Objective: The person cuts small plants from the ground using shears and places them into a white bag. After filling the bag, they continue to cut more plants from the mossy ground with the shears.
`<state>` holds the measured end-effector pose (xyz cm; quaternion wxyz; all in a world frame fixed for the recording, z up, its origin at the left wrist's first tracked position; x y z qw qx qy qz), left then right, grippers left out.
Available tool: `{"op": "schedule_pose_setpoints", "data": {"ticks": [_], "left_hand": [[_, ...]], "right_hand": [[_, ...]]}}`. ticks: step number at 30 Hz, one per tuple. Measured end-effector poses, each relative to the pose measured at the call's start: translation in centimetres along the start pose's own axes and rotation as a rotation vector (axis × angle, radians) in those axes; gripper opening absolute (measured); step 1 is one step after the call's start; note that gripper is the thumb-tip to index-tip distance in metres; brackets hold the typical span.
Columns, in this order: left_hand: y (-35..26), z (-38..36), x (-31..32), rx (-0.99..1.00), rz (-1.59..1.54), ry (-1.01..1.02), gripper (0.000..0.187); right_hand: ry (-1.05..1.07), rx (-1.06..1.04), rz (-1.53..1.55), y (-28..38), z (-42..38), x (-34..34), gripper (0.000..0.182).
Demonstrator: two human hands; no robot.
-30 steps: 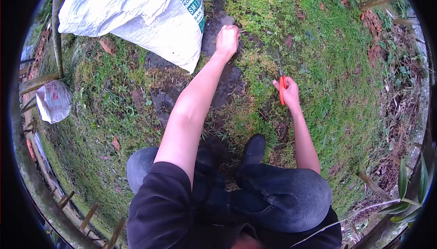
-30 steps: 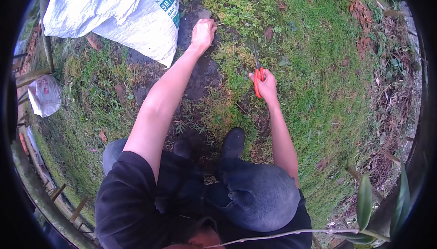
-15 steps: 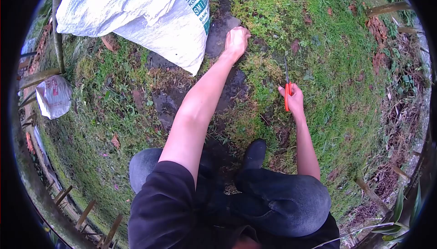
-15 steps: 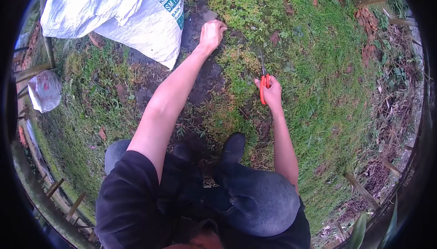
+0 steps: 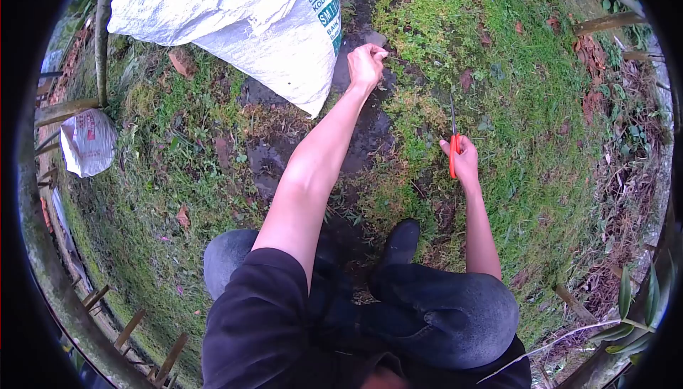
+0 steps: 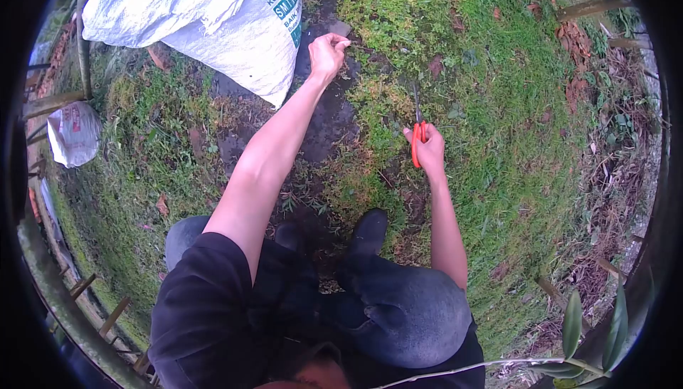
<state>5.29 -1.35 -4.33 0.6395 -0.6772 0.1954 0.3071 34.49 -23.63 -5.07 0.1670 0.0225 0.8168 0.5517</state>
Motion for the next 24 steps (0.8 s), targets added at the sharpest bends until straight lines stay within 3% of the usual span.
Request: {"op": "schedule_pose_setpoints", "data": {"ticks": [4,7,13,17,24], "left_hand": [[0.6,1.4,-0.5,-0.066,-0.108,-0.003,0.015],[1.0,2.3,-0.2,-0.093,-0.232,0.102,0.015],[-1.1,0.3,1.6,0.194,0.115,0.168,0.016],[-3.3,-0.7,2.1,0.398,0.314,0.067,0.028],[-2.1,0.6,6.2,0.473,0.577,0.107,0.014]], "right_hand": [[-0.013,0.0,0.007,-0.7,-0.1,-0.6,0.03],[-0.018,-0.019,-0.001,-0.5,-0.1,-0.5,0.03],[-0.018,-0.011,-0.029,-0.5,-0.1,-0.2,0.034],[-0.005,-0.019,-0.016,-0.1,0.0,0.2,0.032],[0.004,0.023,0.062,-1.4,0.0,-0.5,0.033]]}}
Point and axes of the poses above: each hand's wrist, its own z-axis towards the middle knuckle, its own x-axis out of the palm, y = z × x, the point moved 9 cm from there along z, towards the middle knuckle, and after that the axes turned 15 degrees about z, right-handed, at the moved point
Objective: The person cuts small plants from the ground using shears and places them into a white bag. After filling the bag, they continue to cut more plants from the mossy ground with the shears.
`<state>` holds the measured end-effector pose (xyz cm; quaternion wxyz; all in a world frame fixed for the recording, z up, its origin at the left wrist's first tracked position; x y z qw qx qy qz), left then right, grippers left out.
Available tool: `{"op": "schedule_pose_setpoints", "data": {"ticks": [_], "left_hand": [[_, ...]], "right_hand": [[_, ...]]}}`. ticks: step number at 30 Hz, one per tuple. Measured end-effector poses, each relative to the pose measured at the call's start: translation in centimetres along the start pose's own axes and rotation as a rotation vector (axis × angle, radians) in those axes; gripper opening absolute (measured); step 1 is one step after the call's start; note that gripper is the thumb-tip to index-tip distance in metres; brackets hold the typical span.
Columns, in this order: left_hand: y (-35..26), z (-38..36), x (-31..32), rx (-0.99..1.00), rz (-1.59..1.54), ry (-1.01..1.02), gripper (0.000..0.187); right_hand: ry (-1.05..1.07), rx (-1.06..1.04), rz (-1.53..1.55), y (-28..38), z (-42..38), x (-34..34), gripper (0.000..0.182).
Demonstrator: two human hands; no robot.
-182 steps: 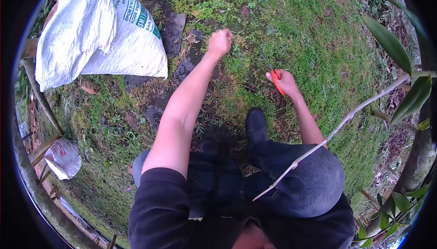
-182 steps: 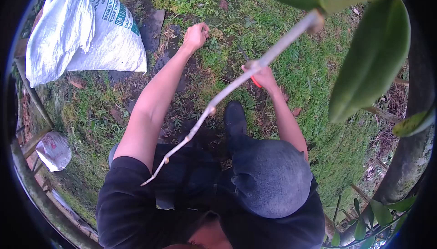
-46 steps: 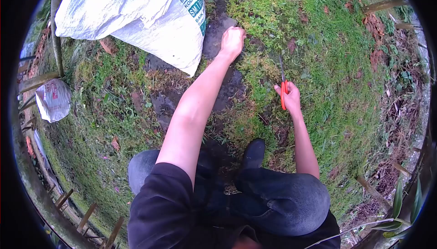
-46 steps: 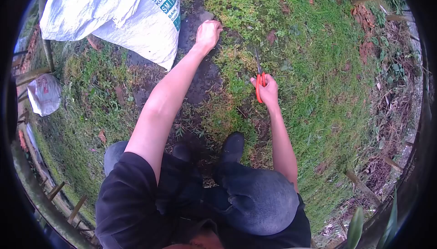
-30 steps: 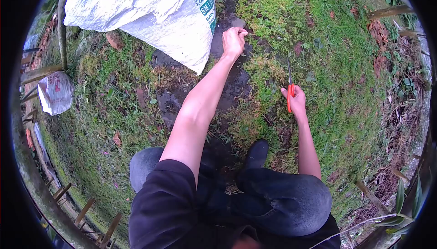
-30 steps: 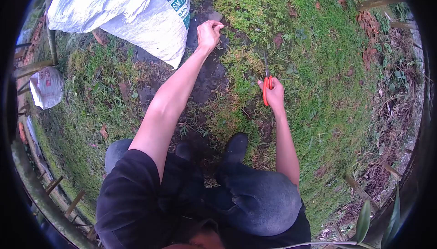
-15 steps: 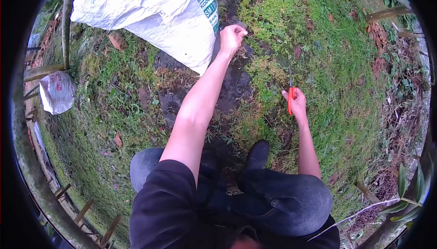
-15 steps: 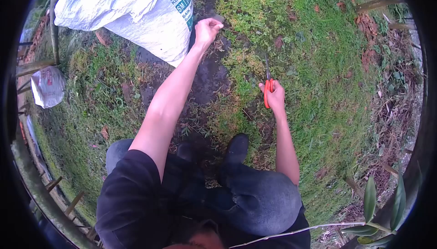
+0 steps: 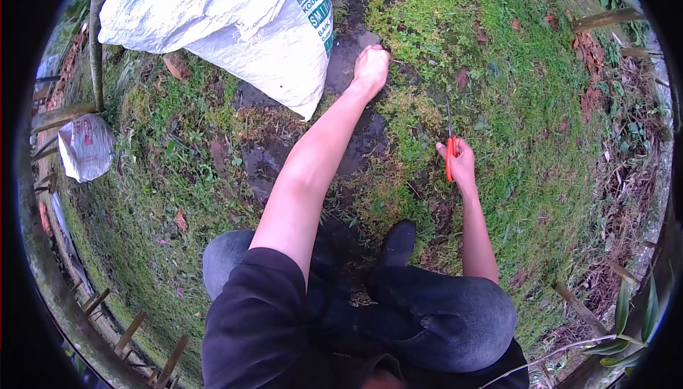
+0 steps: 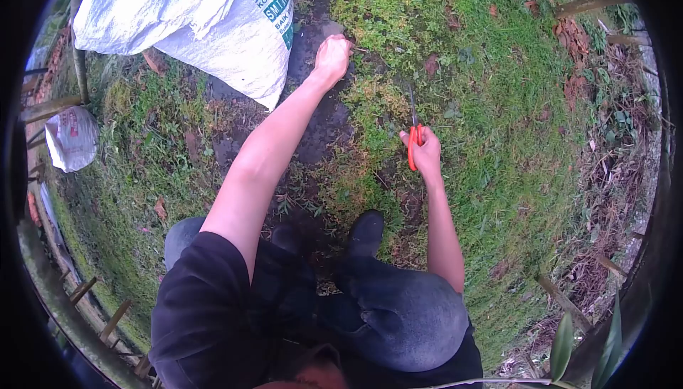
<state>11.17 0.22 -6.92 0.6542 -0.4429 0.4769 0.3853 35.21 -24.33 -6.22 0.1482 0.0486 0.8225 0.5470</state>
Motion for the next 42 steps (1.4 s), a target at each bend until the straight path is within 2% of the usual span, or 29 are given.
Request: {"op": "schedule_pose_setpoints", "data": {"ticks": [3,12,20,29,33,37,42], "left_hand": [[-0.1,-0.1,-0.8,0.007,-0.014,0.005,0.01],[1.8,-0.3,-3.5,-0.017,-0.154,-0.178,0.007],[2.4,1.3,-9.3,-0.069,-0.304,-0.264,0.01],[3.9,-0.3,-10.2,-0.253,-0.406,-0.217,0.016],[4.4,0.2,-11.3,-0.278,-0.425,-0.123,0.018],[2.9,1.1,-10.4,-0.057,-0.278,-0.125,0.018],[1.5,0.8,-7.1,-0.001,-0.23,-0.031,0.016]], "right_hand": [[-0.011,-0.004,-0.012,-1.4,0.4,-0.8,0.033],[-0.022,0.017,-0.038,-0.5,0.2,-0.4,0.033],[-0.003,0.004,-0.056,0.4,0.3,0.3,0.03],[0.006,-0.01,-0.04,1.4,0.3,1.4,0.03],[0.026,-0.013,-0.043,1.1,0.5,1.8,0.03],[0.036,-0.046,-0.052,0.7,1.1,2.5,0.031],[0.065,-0.038,0.038,1.0,1.1,3.0,0.031]]}}
Point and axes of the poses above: each hand's wrist, its own z-axis towards the middle knuckle, its own x-axis out of the palm, y = z × x, the point moved 9 cm from there along z, towards the middle knuckle, and after that the axes turned 15 degrees about z, right-handed, at the moved point
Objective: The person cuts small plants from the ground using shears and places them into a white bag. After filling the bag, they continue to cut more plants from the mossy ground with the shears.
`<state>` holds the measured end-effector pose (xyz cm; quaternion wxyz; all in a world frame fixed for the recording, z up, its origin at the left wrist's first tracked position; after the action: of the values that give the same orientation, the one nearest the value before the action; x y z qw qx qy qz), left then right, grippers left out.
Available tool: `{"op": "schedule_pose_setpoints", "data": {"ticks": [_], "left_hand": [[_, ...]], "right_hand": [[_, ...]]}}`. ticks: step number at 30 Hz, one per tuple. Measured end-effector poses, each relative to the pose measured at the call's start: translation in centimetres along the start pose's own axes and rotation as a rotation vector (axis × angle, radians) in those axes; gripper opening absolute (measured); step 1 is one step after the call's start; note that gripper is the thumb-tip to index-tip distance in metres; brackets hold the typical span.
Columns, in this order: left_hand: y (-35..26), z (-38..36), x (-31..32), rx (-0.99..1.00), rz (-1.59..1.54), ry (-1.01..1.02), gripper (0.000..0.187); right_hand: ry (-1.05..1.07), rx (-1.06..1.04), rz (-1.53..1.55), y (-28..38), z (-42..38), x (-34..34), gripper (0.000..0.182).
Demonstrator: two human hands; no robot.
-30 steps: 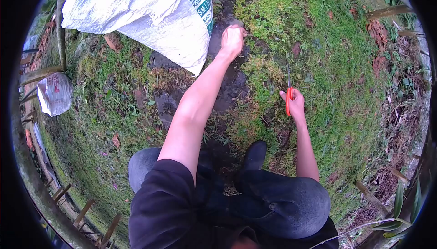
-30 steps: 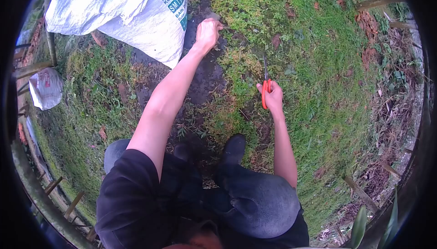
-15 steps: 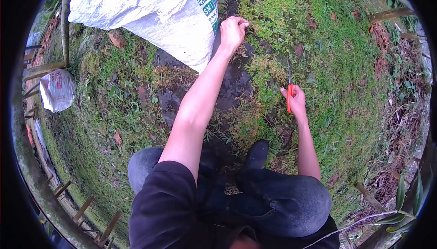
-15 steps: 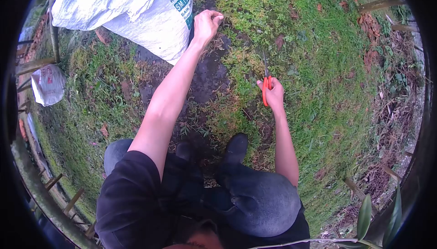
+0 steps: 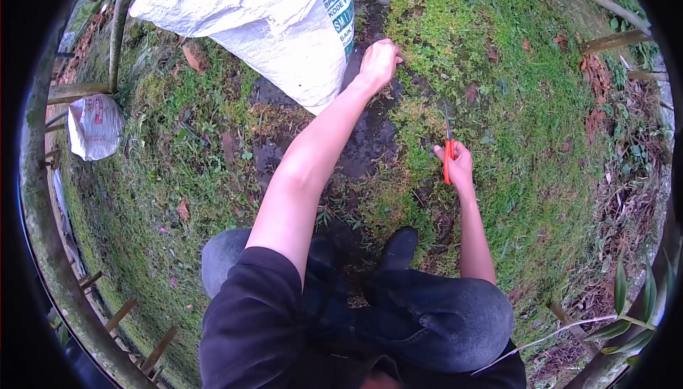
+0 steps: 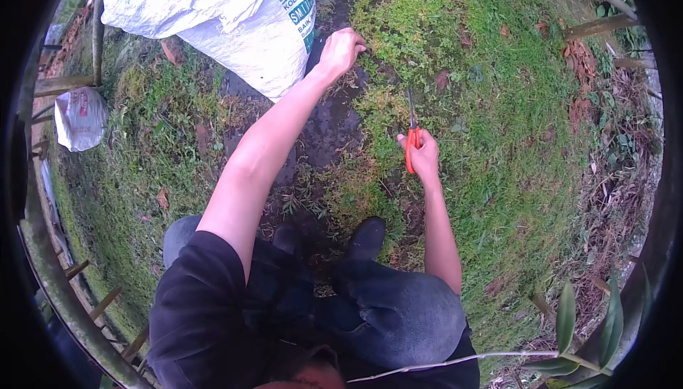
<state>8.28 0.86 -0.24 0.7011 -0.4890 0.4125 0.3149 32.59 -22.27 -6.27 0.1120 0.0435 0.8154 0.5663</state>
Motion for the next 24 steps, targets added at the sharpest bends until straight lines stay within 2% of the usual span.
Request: {"op": "schedule_pose_setpoints", "data": {"ticks": [4,6,10,13,16,19,24], "left_hand": [[1.5,0.8,5.2,0.042,0.042,0.072,0.022],[2.2,1.1,7.4,0.03,0.032,0.09,0.017],[1.7,0.9,7.1,-0.064,0.036,0.16,0.012],[0.1,0.7,6.3,0.167,0.17,0.092,0.011],[0.0,0.6,5.6,0.207,0.221,0.044,0.012],[1.6,0.9,4.0,0.04,-0.02,-0.038,0.012],[2.6,1.5,0.3,-0.143,-0.194,-0.125,0.016]], "right_hand": [[-0.02,0.031,-0.019,-0.2,-0.5,-1.2,0.031],[-0.031,0.046,-0.023,-0.3,-0.9,-1.7,0.031],[-0.05,0.07,-0.036,-0.9,-1.3,-2.6,0.031],[-0.06,0.075,-0.035,-0.5,-1.1,-2.6,0.031],[-0.06,0.072,-0.041,0.1,-0.8,-2.2,0.031],[-0.051,0.066,-0.053,0.3,-0.7,-2.1,0.03],[-0.039,0.045,-0.041,-0.5,-0.5,-1.9,0.03]]}}
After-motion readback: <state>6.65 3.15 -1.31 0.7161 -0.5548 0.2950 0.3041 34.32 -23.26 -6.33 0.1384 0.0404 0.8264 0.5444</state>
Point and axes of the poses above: each hand's wrist, its own z-axis towards the middle knuckle, its own x-axis out of the palm, y = z × x, the point moved 9 cm from there along z, towards the middle knuckle, and after that the axes turned 15 degrees about z, right-handed, at the moved point
